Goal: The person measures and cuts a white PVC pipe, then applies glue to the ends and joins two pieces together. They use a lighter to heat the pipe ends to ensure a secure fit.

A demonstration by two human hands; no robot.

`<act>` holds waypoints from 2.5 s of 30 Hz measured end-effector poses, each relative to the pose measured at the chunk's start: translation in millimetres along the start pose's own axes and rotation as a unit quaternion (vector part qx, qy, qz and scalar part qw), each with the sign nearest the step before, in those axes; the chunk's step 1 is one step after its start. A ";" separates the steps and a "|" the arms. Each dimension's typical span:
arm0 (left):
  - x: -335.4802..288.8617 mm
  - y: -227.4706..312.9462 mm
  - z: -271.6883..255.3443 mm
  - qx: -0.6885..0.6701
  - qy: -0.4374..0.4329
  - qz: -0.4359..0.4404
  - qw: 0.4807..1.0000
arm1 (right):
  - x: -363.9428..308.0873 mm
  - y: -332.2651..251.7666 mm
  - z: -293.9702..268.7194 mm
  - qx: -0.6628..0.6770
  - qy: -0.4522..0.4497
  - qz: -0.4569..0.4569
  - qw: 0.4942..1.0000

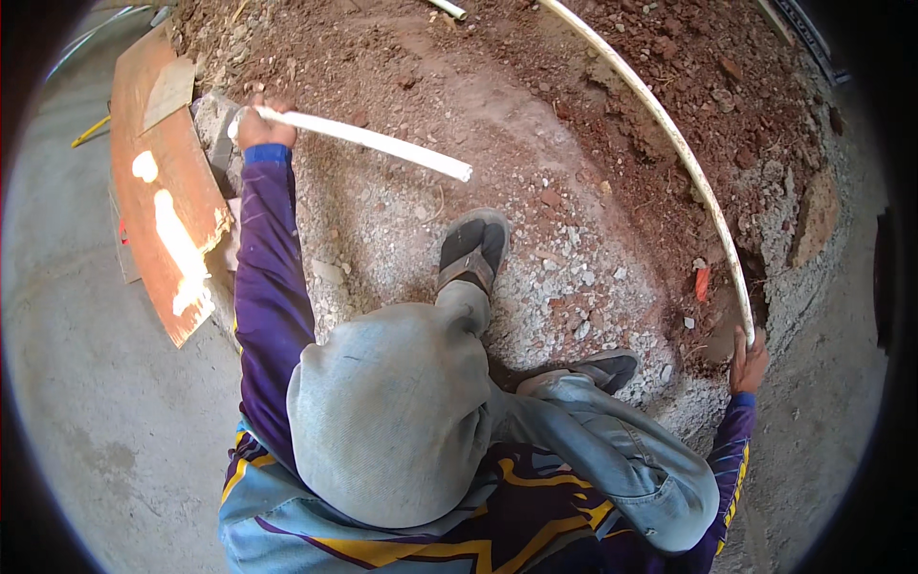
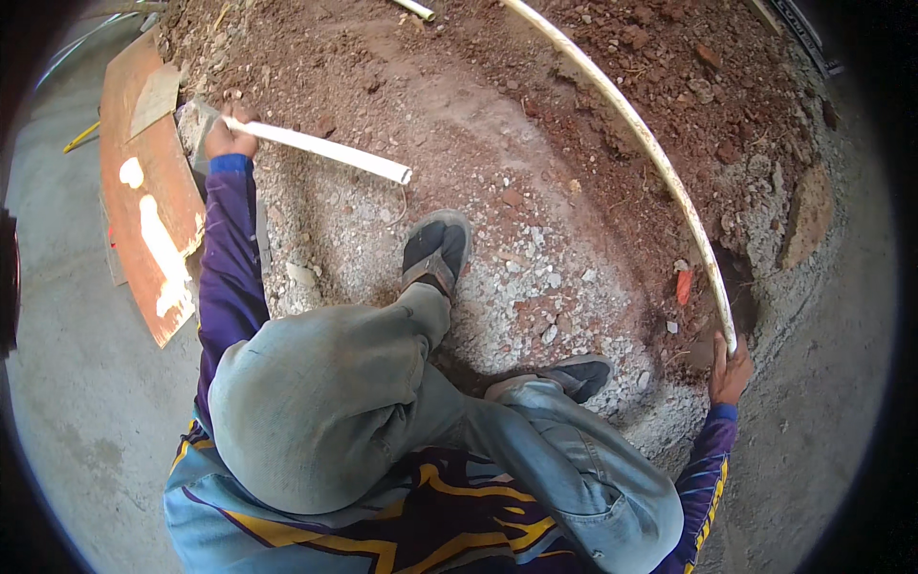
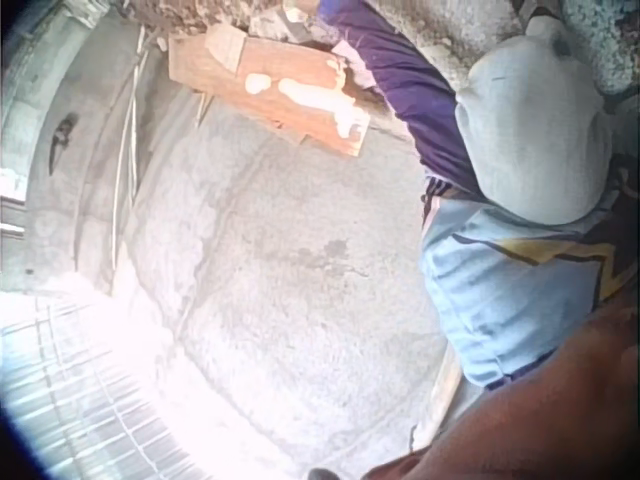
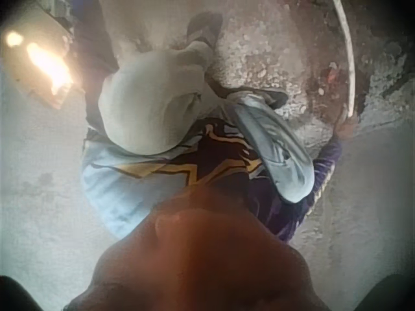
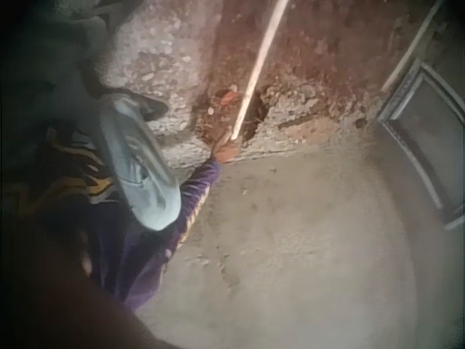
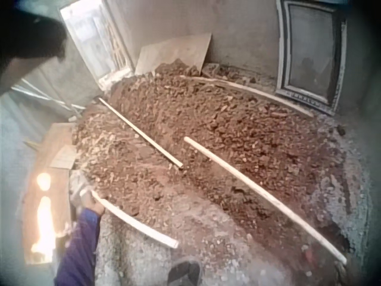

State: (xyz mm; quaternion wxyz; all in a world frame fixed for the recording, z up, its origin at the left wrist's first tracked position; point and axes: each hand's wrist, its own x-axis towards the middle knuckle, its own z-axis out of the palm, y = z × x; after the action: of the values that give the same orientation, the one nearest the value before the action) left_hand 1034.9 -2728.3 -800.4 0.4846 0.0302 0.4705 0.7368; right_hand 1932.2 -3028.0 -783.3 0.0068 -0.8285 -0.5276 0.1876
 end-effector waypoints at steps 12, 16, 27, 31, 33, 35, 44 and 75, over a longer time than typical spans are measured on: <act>-44.8 -23.4 41.1 0.004 -0.096 0.106 0.990 | -18.3 -0.4 -18.9 -0.048 -0.011 -0.067 0.997; -23.5 -25.1 97.6 0.020 0.036 0.099 0.994 | -17.5 -30.3 -3.1 0.037 0.011 -0.135 0.990; -168.1 -47.7 140.3 -0.014 -0.360 0.009 0.933 | -9.5 -96.6 -10.2 0.077 -0.060 -0.123 0.988; -218.4 -15.1 150.3 0.096 -0.369 0.060 0.923 | 17.1 -151.4 -41.5 0.124 -0.133 -0.153 0.971; -233.1 -5.9 143.1 0.183 -0.306 0.132 0.925 | 36.1 -188.5 -30.7 0.111 -0.173 -0.182 0.962; -251.4 0.6 132.5 0.250 -0.306 0.185 0.900 | 43.0 -229.9 -9.0 0.111 -0.248 -0.211 0.939; -276.5 6.7 67.0 0.493 -0.281 0.229 0.791 | 15.8 -300.2 72.6 -0.017 -0.327 -0.577 0.748; 71.1 13.7 -117.6 0.402 0.132 0.394 0.816 | 16.2 -745.0 186.6 0.153 -0.201 -0.439 0.863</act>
State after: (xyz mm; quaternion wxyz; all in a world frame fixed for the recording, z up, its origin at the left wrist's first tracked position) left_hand 929.0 -2754.8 -885.1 0.0303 0.3073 0.7320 0.6073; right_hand 1229.5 -2718.3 -805.7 0.1085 -0.4444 -0.7912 0.4059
